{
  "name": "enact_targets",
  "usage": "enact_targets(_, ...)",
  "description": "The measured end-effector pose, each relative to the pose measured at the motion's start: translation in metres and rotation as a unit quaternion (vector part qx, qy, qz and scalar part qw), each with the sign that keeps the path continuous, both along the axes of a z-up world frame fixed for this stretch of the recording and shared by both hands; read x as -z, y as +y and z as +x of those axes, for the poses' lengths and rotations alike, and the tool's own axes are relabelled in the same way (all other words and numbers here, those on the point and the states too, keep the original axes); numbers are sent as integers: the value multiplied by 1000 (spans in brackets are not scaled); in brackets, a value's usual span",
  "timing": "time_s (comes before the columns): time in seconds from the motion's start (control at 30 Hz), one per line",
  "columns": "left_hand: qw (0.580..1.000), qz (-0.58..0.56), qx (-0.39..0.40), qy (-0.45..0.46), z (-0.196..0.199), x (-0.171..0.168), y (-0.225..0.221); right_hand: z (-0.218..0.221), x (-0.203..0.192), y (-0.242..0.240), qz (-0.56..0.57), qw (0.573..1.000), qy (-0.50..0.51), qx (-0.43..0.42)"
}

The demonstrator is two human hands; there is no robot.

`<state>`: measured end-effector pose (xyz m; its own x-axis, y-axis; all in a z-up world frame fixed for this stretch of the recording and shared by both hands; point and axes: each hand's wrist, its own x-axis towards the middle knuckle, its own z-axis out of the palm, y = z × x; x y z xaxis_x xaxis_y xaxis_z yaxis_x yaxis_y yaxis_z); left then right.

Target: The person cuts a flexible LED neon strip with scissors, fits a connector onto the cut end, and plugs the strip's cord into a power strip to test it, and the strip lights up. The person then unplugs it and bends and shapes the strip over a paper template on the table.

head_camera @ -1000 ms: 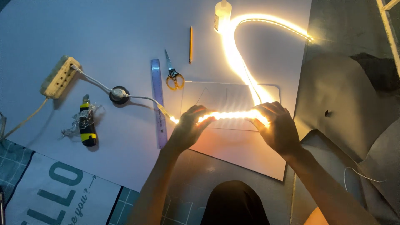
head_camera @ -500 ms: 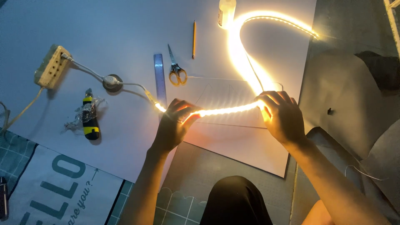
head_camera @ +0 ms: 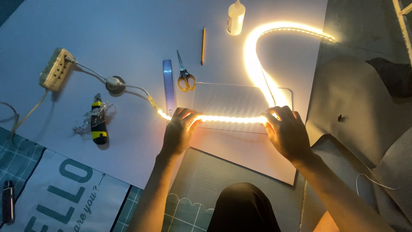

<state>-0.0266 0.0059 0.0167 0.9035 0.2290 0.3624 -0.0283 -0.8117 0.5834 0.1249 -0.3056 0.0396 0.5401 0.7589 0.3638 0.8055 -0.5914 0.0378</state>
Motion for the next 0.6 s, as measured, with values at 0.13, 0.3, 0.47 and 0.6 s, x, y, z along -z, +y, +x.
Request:
enact_targets(0.13,1000,-10,0,1,-4,7,-1,-5,-3,2,2,1000,5,6)
enact_targets(0.3,999,22,-10,-32,-6,4,-12,2,8,-2,-2,1000,-13,12)
enact_targets(0.47,997,40,-46,-45,2,15,-19,-1,-10,3,-38,995,-86,33)
enact_targets(0.6,991,86,-78,-63,8,-5,-18,3,-12,1,-12,998,-54,34)
